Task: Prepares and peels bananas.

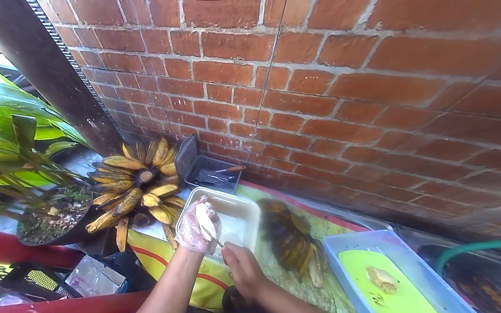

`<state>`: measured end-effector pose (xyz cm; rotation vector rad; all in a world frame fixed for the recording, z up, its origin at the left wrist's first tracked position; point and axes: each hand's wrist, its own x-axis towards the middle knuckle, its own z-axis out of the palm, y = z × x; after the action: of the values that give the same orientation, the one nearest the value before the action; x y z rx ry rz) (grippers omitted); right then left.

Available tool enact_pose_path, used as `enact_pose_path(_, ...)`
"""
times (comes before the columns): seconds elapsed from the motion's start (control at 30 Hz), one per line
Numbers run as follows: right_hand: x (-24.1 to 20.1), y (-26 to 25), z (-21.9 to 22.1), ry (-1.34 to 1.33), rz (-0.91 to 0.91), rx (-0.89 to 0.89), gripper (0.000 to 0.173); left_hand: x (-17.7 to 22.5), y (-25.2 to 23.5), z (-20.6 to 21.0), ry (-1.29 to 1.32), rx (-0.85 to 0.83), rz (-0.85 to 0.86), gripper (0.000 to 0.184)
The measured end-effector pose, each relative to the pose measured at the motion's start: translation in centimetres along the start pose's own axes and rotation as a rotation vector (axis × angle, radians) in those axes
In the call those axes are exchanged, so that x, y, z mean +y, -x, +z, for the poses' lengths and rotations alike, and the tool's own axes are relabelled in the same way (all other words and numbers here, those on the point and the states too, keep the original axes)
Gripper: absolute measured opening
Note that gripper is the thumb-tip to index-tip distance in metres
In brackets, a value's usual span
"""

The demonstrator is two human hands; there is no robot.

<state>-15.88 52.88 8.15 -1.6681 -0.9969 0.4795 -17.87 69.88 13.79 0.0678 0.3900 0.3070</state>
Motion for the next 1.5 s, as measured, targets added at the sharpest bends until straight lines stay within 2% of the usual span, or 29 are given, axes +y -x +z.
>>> enact_pose_path(0.4,0.1,-1.6,0.4,0.109,0.025,0.029,0.057,0.6,0.1,0.4,-0.036,0.016,-0.052,0.038)
enact_pose_path(0.73,0.3,-3.1,0.1,0.178,0.122,-0.026,0.061,0.7,0.4,0.8,-0.224,0.147,0.054,0.041)
enact_pose_path(1.2,0.2,-4.9,0.2,0.259,0.262,-0.106,0.065,0.7,0.4,0.4,-0.146,0.155,0.129,0.036)
enact_pose_path(1.3,-0.3,-5.0,0.3,0.308,0.333,-0.156,0.057,0.2,0.2,0.3,-0.151,0.210,0.205,0.033)
enact_pose_path(1.4,-1.0,-5.2,0.2,0.360,0.411,-0.203,0.027,-0.1,0.4,0.8,-0.220,0.291,0.265,0.030)
enact_pose_path(1.47,-1.3,-5.4,0.1,0.393,0.454,-0.200,0.024,-0.1,0.3,0.5,-0.260,0.271,0.273,0.042)
enact_pose_path(1.5,-1.3,-5.5,0.0,0.396,0.473,-0.186,0.024,0.0,0.2,0.0,-0.294,0.236,0.253,0.056)
